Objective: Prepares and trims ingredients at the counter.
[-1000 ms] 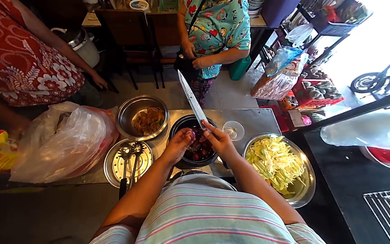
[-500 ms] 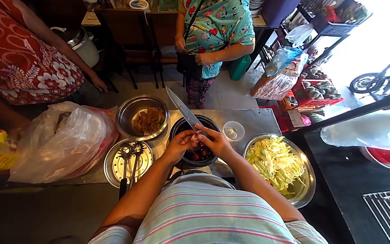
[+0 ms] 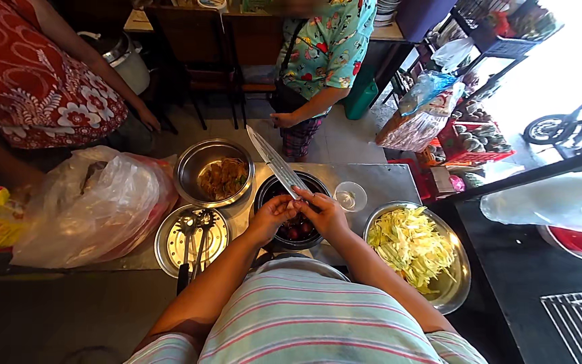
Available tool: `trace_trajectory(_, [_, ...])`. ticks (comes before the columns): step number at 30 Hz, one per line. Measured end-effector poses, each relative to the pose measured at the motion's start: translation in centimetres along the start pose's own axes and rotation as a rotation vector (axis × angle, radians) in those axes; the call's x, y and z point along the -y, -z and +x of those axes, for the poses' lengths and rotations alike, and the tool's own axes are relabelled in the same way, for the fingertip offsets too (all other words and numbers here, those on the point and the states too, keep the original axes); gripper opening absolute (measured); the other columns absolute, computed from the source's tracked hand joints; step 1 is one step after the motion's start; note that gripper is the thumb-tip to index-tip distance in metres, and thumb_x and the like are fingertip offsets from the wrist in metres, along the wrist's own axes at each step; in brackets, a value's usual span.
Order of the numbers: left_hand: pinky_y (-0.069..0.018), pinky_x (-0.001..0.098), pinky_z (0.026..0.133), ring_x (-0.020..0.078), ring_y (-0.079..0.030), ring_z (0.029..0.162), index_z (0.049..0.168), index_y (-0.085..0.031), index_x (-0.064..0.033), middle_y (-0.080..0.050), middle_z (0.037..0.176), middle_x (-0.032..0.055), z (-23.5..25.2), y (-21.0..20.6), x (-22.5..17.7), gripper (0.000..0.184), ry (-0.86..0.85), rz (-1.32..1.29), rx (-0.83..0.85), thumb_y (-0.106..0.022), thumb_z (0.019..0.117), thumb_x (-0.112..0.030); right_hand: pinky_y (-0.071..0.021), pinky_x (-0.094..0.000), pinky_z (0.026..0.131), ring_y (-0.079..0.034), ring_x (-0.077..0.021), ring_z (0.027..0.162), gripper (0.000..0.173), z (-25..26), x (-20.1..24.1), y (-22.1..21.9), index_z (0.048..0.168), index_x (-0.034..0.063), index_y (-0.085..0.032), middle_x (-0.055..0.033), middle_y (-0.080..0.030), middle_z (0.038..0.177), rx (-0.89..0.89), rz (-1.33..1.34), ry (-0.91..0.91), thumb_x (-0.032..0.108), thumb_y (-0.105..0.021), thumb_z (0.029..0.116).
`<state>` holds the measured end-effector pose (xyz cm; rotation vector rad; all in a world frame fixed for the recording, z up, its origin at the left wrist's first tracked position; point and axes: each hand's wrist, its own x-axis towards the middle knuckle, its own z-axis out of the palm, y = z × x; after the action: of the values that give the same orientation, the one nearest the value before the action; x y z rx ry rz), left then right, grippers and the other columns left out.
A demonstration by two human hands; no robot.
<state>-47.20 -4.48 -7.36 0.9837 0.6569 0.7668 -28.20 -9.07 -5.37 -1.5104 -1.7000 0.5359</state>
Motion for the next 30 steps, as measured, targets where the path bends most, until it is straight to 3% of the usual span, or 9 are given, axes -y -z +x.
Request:
trace_trajectory(5, [-0.0564,0.0274,0.096,0.0116,-0.068,0.102,0.132,-0.052,-0.0016,-0.066,0.115,0.0065,0.2,0.0,0.3,0.029,0.087,-0.168,-0.124,-0.059,0.1031,-0.005,-0.0588,-0.0367,0.094,-0.071,-0.0130,0.105,0.036,0.4,-0.1,0.1,0.138,0.0204,-0.068,-0.0053,-0.074,0.120,-0.026,0.248,0.043,0.025,-0.066,0.1023])
trace_trajectory(8, [-0.0553,0.0289,0.100,0.0154,-0.069,0.108,0.140,-0.050,-0.0030,-0.066,0.123,0.0091,0.2,0.5,0.6,0.033,0.098,-0.303,-0.121,-0.051,0.1074,-0.007,-0.0564,-0.0529,0.086,-0.071,-0.0227,0.099,0.037,1.0,-0.1,1.5,0.143,0.0378,-0.063,-0.0048,-0.075,0.114,0.021,-0.059,-0.134,0.041,-0.057,0.1059])
trace_trajectory(10, [-0.0533,0.0305,0.102,0.0176,-0.067,0.113,0.148,-0.045,-0.0045,-0.063,0.131,0.0121,0.2,0.7,0.6,0.039,0.092,-0.292,-0.126,-0.046,0.1091,-0.007,-0.0536,-0.0600,0.080,-0.070,-0.0345,0.098,0.041,1.5,0.5,2.0,0.151,0.0450,-0.051,-0.0110,-0.073,0.113,0.115,-0.351,-0.249,0.045,-0.043,0.1101])
trace_trajectory(13, [-0.0537,0.0322,0.102,0.0192,-0.067,0.113,0.153,-0.039,-0.0097,-0.059,0.135,0.0136,0.3,0.5,0.2,0.042,0.078,-0.277,-0.130,-0.040,0.1111,-0.009,-0.0543,-0.0616,0.083,-0.071,-0.0424,0.101,0.054,2.5,1.0,1.8,0.166,0.0383,-0.018,-0.0164,-0.073,0.118,0.198,-0.591,-0.419,0.034,-0.033,0.1137])
trace_trajectory(19, [-0.0527,0.0318,0.105,0.0183,-0.066,0.118,0.152,-0.041,-0.0031,-0.059,0.138,0.0133,0.1,0.2,-0.5,0.043,0.054,-0.252,-0.097,-0.044,0.1090,-0.004,-0.0563,-0.0573,0.077,-0.072,-0.0394,0.095,0.084,3.1,-0.9,1.4,0.168,0.0300,-0.010,-0.0167,-0.073,0.109,0.112,-0.696,-0.405,0.049,-0.060,0.1026])
trace_trajectory(21, [-0.0543,0.0296,0.102,0.0159,-0.067,0.115,0.150,-0.044,-0.0029,-0.061,0.135,0.0115,0.0,0.0,-0.8,0.042,0.075,-0.242,-0.109,-0.047,0.1077,-0.003,-0.0558,-0.0590,0.083,-0.070,-0.0401,0.102,0.097,3.0,-0.3,2.0,0.167,0.0317,-0.012,-0.0170,-0.070,0.118,0.119,-0.637,-0.411,0.054,-0.071,0.0941])
trace_trajectory(24, [-0.0562,0.0298,0.099,0.0165,-0.069,0.110,0.148,-0.045,-0.0032,-0.064,0.130,0.0111,-0.1,0.0,-0.6,0.038,0.115,-0.317,-0.089,-0.042,0.1105,-0.008,-0.0525,-0.0630,0.086,-0.066,-0.0387,0.109,0.071,2.3,0.4,2.7,0.160,0.0409,-0.037,-0.0153,-0.067,0.128,0.157,-0.325,-0.335,0.055,-0.067,0.0968])
trace_trajectory(28, [-0.0568,0.0306,0.096,0.0158,-0.070,0.103,0.145,-0.048,-0.0031,-0.068,0.122,0.0093,-0.1,0.1,0.1,0.035,0.159,-0.345,0.001,-0.040,0.1112,-0.010,-0.0571,-0.0388,0.079,-0.067,-0.0180,0.094,0.050,1.2,0.6,1.7,0.149,0.0267,-0.057,-0.0106,-0.067,0.126,0.206,0.204,-0.177,0.035,-0.067,0.1011])
trace_trajectory(30, [-0.0560,0.0306,0.097,0.0146,-0.069,0.102,0.141,-0.049,-0.0022,-0.068,0.118,0.0075,-0.1,0.0,0.2,0.032,0.156,-0.343,0.052,-0.040,0.1105,-0.008,-0.0567,-0.0382,0.087,-0.067,-0.0159,0.102,0.048,0.9,1.0,1.4,0.147,0.0267,-0.059,-0.0088,-0.068,0.127,0.196,0.223,-0.147,0.034,-0.069,0.1003])
